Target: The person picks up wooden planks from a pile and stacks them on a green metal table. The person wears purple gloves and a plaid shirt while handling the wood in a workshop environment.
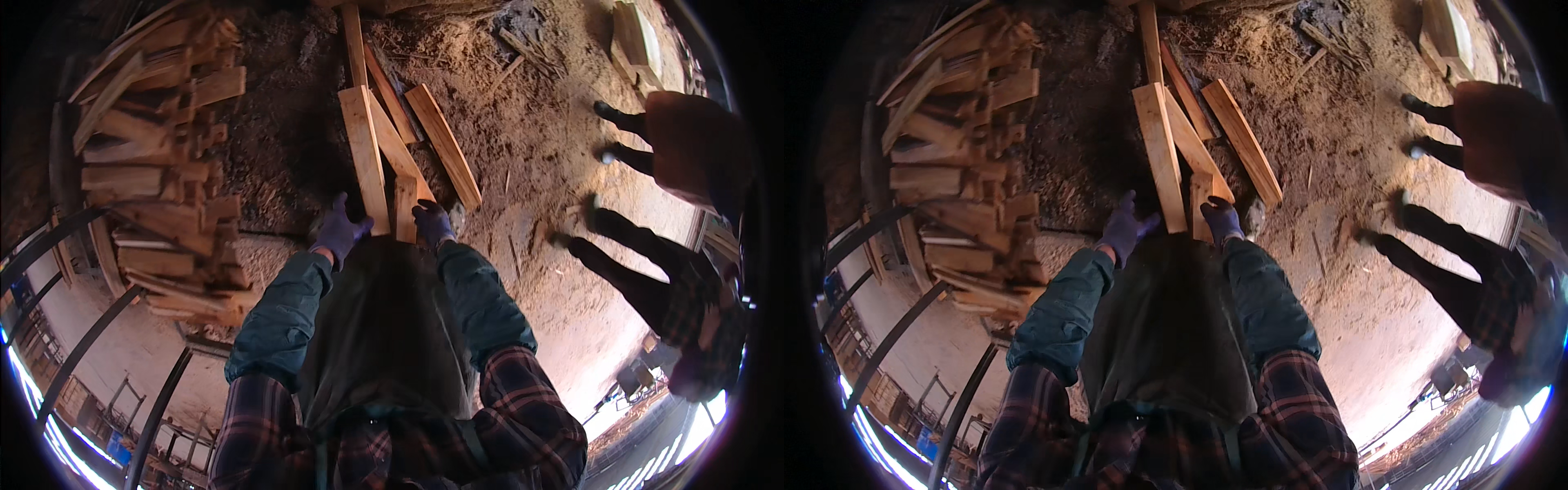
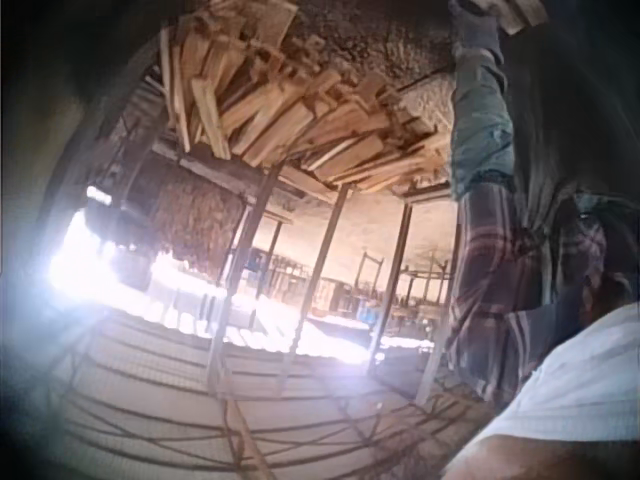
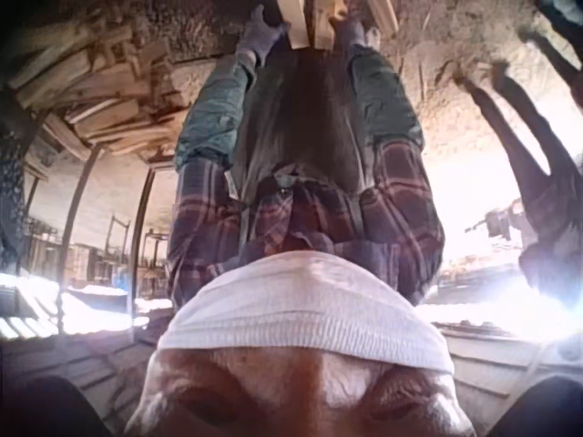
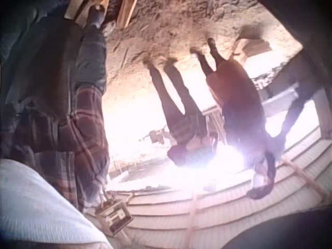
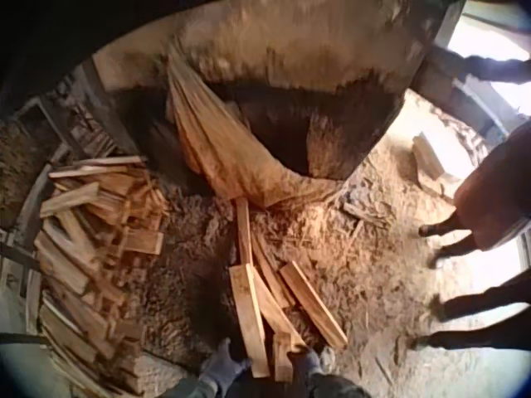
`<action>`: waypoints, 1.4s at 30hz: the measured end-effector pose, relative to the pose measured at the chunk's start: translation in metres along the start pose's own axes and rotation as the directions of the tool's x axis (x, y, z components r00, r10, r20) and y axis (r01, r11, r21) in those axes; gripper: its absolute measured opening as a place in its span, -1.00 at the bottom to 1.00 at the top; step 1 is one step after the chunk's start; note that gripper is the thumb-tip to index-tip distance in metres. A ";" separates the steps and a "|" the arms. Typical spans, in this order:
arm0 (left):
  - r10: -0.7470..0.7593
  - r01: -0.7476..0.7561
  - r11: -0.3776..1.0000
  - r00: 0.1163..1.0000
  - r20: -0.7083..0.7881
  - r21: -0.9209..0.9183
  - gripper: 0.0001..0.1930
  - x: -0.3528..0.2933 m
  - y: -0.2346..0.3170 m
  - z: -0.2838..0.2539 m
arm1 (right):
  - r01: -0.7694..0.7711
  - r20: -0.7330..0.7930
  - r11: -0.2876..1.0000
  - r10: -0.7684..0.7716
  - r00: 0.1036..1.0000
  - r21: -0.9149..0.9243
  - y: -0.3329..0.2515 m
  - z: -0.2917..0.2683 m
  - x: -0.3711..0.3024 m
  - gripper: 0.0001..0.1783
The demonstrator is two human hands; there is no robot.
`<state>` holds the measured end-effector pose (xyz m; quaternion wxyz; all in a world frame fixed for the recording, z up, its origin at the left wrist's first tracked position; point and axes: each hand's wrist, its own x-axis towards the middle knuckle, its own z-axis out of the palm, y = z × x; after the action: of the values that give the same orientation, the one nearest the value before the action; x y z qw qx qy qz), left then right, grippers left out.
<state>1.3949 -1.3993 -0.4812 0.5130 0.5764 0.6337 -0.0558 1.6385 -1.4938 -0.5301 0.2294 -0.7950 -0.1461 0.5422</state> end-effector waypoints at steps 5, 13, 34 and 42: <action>-0.121 0.065 0.964 0.970 -0.209 -0.258 0.19 0.160 0.017 0.071 | -0.132 -0.247 0.684 -0.072 0.966 -0.718 -0.004 -0.024 0.174 0.19; -0.308 -0.079 0.628 0.888 -0.341 -0.774 0.22 0.259 -0.088 0.149 | 0.031 -0.133 0.452 -0.327 0.935 -0.891 0.030 -0.045 0.288 0.30; -0.067 -0.029 0.942 0.960 -0.272 -0.334 0.07 0.384 -0.008 0.057 | 0.240 0.011 0.802 -0.280 0.960 -0.547 -0.048 0.036 0.323 -0.27; 0.084 0.152 0.558 0.968 0.237 -0.816 -0.11 0.153 0.028 0.076 | -0.098 0.560 0.995 0.065 0.826 0.029 -0.041 0.023 0.164 -0.38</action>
<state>1.4905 -1.3374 -0.6117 0.7973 0.2434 0.5266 0.1666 1.6781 -1.3753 -0.6461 0.1759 -0.6008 -0.1569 0.7638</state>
